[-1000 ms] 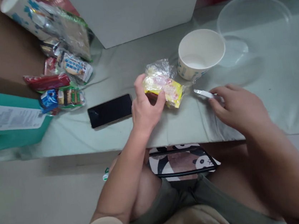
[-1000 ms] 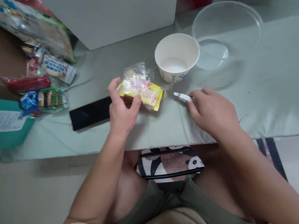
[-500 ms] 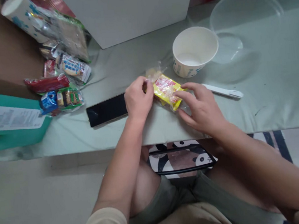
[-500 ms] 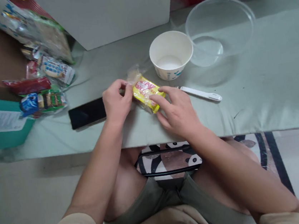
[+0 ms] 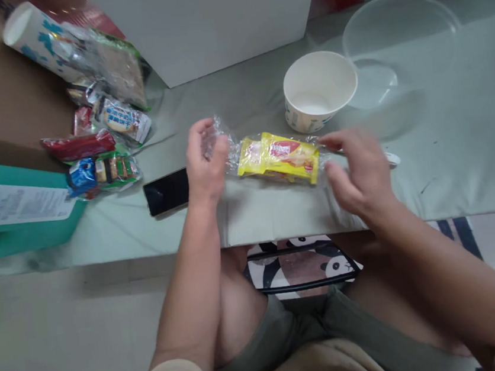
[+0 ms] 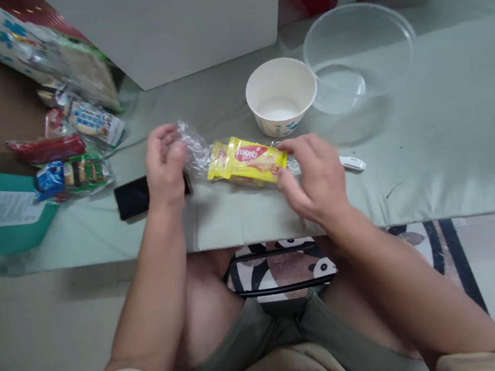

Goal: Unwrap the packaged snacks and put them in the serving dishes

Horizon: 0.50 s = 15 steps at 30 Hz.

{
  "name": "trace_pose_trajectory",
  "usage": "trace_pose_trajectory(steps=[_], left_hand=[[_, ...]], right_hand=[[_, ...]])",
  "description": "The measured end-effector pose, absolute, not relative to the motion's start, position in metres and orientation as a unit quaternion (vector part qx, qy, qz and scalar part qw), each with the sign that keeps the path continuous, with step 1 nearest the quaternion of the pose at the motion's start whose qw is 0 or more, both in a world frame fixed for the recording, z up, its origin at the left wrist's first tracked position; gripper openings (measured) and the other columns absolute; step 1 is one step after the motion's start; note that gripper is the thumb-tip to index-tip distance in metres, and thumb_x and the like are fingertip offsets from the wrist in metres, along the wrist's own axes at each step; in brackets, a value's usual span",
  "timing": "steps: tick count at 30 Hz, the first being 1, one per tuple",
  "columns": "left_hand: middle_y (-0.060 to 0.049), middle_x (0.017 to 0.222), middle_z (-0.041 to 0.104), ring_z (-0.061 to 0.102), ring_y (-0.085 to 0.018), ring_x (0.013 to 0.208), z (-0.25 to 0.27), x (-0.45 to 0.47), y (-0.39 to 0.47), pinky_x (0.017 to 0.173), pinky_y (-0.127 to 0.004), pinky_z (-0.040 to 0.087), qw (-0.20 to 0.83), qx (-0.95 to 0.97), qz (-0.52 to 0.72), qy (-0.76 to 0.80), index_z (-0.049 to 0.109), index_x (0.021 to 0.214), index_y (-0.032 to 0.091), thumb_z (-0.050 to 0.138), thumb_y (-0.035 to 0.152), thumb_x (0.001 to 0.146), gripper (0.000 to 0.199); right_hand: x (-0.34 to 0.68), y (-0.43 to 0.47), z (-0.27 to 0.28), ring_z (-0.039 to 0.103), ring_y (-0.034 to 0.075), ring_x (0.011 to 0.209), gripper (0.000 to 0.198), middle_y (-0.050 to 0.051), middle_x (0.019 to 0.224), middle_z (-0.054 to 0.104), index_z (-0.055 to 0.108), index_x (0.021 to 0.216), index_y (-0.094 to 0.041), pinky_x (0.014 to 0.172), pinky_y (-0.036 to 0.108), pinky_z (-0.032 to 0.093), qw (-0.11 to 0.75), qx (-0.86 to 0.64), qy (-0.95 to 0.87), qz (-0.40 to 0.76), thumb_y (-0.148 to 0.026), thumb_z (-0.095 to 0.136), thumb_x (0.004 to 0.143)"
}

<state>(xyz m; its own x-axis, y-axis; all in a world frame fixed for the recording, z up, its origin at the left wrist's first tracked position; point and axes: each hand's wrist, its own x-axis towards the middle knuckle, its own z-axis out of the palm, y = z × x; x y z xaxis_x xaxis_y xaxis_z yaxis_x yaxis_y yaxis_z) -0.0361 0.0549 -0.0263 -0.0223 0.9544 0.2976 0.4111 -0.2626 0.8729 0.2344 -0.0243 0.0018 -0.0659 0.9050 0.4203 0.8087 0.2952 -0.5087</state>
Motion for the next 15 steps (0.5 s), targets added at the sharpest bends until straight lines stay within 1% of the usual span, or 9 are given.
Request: trace_pose_trajectory(steps=[2,3,6,7,8,10,12,14,15], left_hand=[[-0.006,0.102,0.068,0.068,-0.02,0.094,-0.024,-0.03,0.054,0.078,-0.032,0.053,0.287,0.622,0.482,0.547,0.059,0.114,0.026,0.072,0.051,0.085,0.04],[-0.004,0.095,0.067,0.067,-0.019,0.088,-0.023,-0.027,0.054,0.076,-0.031,0.052,0.286,0.602,0.496,0.557,0.06,0.108,0.025,0.075,0.049,0.083,0.038],[-0.001,0.087,0.063,0.064,-0.016,0.081,-0.016,-0.024,0.054,0.074,-0.029,0.05,0.264,0.561,0.548,0.562,0.059,0.097,0.024,0.075,0.043,0.084,0.028],[-0.001,0.086,0.061,0.063,-0.015,0.08,-0.015,-0.025,0.054,0.074,-0.029,0.049,0.255,0.545,0.571,0.558,0.057,0.094,0.024,0.074,0.041,0.084,0.026],[0.0,0.084,0.059,0.061,-0.015,0.079,-0.013,-0.026,0.055,0.073,-0.029,0.048,0.249,0.528,0.593,0.554,0.056,0.091,0.024,0.074,0.039,0.084,0.024],[0.002,0.078,0.054,0.058,-0.013,0.073,-0.01,-0.03,0.057,0.07,-0.028,0.046,0.245,0.483,0.636,0.55,0.054,0.087,0.024,0.072,0.032,0.083,0.02],[0.003,0.075,0.051,0.055,-0.012,0.067,-0.007,-0.034,0.059,0.065,-0.028,0.043,0.257,0.435,0.666,0.548,0.053,0.083,0.023,0.07,0.025,0.081,0.017],[0.004,0.073,0.05,0.054,-0.01,0.065,-0.004,-0.038,0.061,0.06,-0.026,0.04,0.288,0.39,0.676,0.555,0.05,0.081,0.024,0.068,0.02,0.081,0.019],[0.004,0.071,0.049,0.053,-0.009,0.064,-0.002,-0.039,0.062,0.057,-0.026,0.038,0.306,0.368,0.674,0.563,0.049,0.082,0.024,0.068,0.02,0.083,0.02]], right_hand=[[0.229,-0.025,-0.002,0.064,0.029,0.099,0.039,0.012,0.105,0.068,0.062,0.125,-0.021,0.087,0.044,0.053,0.324,-0.594,-0.731,0.087,-0.032,0.061,0.087],[0.227,-0.026,-0.003,0.065,0.027,0.094,0.038,0.011,0.102,0.068,0.062,0.124,-0.022,0.084,0.042,0.053,0.317,-0.603,-0.726,0.092,-0.032,0.062,0.087],[0.228,-0.026,0.001,0.063,0.022,0.078,0.013,0.006,0.084,0.067,0.065,0.099,-0.025,0.076,0.037,0.052,0.327,-0.602,-0.72,0.111,-0.025,0.057,0.089],[0.229,-0.027,0.004,0.062,0.021,0.075,0.008,0.005,0.08,0.066,0.063,0.09,-0.026,0.074,0.037,0.051,0.336,-0.589,-0.726,0.119,-0.023,0.055,0.089],[0.229,-0.028,0.008,0.062,0.021,0.075,0.009,0.005,0.078,0.065,0.06,0.082,-0.026,0.074,0.037,0.051,0.344,-0.568,-0.736,0.13,-0.022,0.054,0.088],[0.23,-0.03,0.014,0.064,0.022,0.081,0.013,0.006,0.081,0.067,0.056,0.075,-0.026,0.078,0.038,0.053,0.35,-0.504,-0.773,0.163,-0.021,0.054,0.086],[0.23,-0.032,0.017,0.066,0.022,0.089,0.012,0.007,0.091,0.071,0.056,0.073,-0.026,0.083,0.039,0.053,0.334,-0.417,-0.82,0.206,-0.021,0.054,0.084],[0.229,-0.034,0.016,0.067,0.021,0.091,0.013,0.006,0.097,0.073,0.058,0.073,-0.025,0.084,0.037,0.053,0.288,-0.341,-0.857,0.258,-0.022,0.052,0.084],[0.228,-0.035,0.015,0.066,0.019,0.087,0.014,0.006,0.095,0.074,0.061,0.075,-0.024,0.082,0.035,0.052,0.257,-0.315,-0.867,0.287,-0.023,0.051,0.085]])
